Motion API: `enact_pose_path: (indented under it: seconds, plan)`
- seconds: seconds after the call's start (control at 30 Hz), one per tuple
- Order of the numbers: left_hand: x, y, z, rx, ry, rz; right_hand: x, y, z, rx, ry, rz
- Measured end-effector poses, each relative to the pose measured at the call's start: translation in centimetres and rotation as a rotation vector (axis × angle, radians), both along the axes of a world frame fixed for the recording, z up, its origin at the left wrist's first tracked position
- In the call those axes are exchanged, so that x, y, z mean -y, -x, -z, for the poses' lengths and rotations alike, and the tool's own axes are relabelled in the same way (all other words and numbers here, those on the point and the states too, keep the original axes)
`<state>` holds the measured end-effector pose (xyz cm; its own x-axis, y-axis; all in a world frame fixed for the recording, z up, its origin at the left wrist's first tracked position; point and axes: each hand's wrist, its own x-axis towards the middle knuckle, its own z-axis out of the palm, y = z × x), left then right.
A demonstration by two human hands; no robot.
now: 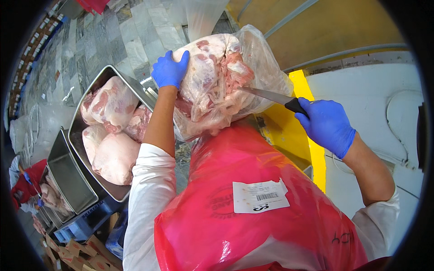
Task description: The person handles large cuts of raw meat, placing them into a metal tray and then using a knife to cut the meat on a yellow cutting board. The person wears blue gloves and a pink apron while working in a commercial kitchen environment.
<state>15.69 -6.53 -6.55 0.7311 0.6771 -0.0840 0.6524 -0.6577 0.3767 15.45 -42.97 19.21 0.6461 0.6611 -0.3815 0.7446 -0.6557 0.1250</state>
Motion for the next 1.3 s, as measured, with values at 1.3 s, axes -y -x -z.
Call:
enact_pose_path:
  seconds: [1.3]
  plan:
    - [1.4, 3.4, 0.8, 0.094, -0.052, -0.096, 10.4, 11.3, 22.4, -0.455, -0.716, 0.82]
